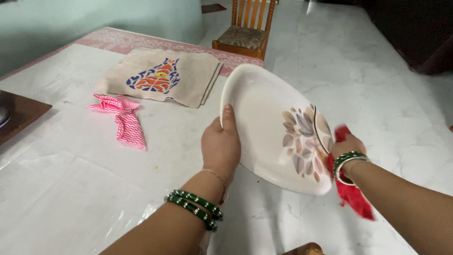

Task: The person wipes a plate and a mug with a cloth, cleans the table surface with the cloth, and wipes a ceramic tea set on a tray before folding the cloth.

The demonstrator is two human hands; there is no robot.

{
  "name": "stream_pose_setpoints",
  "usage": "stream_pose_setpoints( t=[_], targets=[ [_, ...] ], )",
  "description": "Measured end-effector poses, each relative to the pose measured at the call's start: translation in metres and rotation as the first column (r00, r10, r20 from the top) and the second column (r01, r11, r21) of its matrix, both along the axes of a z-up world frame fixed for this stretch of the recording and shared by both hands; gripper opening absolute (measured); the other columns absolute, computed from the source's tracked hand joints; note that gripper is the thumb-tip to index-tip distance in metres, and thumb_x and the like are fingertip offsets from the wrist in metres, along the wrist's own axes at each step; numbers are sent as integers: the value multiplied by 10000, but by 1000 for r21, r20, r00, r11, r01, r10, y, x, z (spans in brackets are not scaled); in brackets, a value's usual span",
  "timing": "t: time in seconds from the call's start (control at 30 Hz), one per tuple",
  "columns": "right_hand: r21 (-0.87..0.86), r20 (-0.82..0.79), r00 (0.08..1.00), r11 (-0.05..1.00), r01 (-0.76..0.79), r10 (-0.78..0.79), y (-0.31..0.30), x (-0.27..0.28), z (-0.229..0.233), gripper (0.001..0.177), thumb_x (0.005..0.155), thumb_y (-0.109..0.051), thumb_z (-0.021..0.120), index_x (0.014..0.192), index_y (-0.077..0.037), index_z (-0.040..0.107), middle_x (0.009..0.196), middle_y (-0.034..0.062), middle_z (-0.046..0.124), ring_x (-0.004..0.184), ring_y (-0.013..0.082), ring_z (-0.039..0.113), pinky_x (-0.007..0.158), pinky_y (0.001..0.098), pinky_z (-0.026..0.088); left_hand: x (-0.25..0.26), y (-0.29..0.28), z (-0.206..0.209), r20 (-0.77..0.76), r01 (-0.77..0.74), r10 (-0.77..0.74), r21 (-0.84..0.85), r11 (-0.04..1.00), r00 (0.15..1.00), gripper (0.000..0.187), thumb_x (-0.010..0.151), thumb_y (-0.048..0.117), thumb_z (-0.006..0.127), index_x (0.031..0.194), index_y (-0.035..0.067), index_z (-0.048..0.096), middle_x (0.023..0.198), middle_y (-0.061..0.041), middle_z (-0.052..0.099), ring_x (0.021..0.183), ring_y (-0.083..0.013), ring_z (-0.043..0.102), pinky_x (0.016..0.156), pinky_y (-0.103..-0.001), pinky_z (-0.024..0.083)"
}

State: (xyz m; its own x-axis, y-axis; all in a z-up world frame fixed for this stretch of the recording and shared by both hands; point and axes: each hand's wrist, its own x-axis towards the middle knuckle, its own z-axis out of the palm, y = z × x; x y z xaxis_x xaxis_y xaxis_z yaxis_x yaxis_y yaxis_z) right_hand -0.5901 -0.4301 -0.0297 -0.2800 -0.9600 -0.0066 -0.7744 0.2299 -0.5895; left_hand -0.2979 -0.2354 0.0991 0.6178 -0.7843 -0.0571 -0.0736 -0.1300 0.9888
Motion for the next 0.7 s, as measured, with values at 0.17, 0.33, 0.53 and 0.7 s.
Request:
stream_pose_setpoints(
  t=[0.17, 0.33, 0.53, 0.7],
  targets=[
    [-639, -21, 995, 764, -89, 98, 38, 31, 63, 322, 928, -65, 560, 1215, -25, 701, 1168, 239, 711, 1093, 400, 679, 991, 468, 524, 10, -17, -3, -2, 5, -5, -4, 1000, 1000, 645, 1007, 543, 373, 1100, 1, 710, 960, -195, 766, 878, -308, 747, 822, -413, 571],
    [-688, -61, 674, 459, -563, 736, 65, 155, 132, 426, 1001, -200, 524, 1407, -97, 603, 1462, 170, 578, 1301, 353, 546, 1097, 454, 428, -17, -29, -3, 164, 99, -108, 59, 993, 981, 632, 1011, 529, 363, 1092, 29, 742, 933, -222, 760, 870, -353, 735, 832, -437, 554],
    [-677, -262, 730, 420, -605, 631, 24, 155, 119, 423, 1055, -252, 445, 1439, -135, 579, 1608, 213, 445, 1507, 388, 359, 1224, 489, 262, -34, -23, 5, 86, 178, -169, -114, 977, 982, 573, 992, 473, 416, 1107, 8, 729, 918, -218, 756, 876, -361, 739, 834, -420, 554],
    [-479, -50, 946, 823, -304, 320, -35, 57, 42, 508, 1003, -292, 433, 1486, -139, 468, 1574, 258, 368, 1371, 445, 414, 1141, 461, 333, -26, -16, 17, 143, 96, -93, -17, 995, 985, 641, 1005, 512, 400, 981, -12, 769, 874, -225, 755, 829, -352, 730, 820, -421, 551]
  ],
)
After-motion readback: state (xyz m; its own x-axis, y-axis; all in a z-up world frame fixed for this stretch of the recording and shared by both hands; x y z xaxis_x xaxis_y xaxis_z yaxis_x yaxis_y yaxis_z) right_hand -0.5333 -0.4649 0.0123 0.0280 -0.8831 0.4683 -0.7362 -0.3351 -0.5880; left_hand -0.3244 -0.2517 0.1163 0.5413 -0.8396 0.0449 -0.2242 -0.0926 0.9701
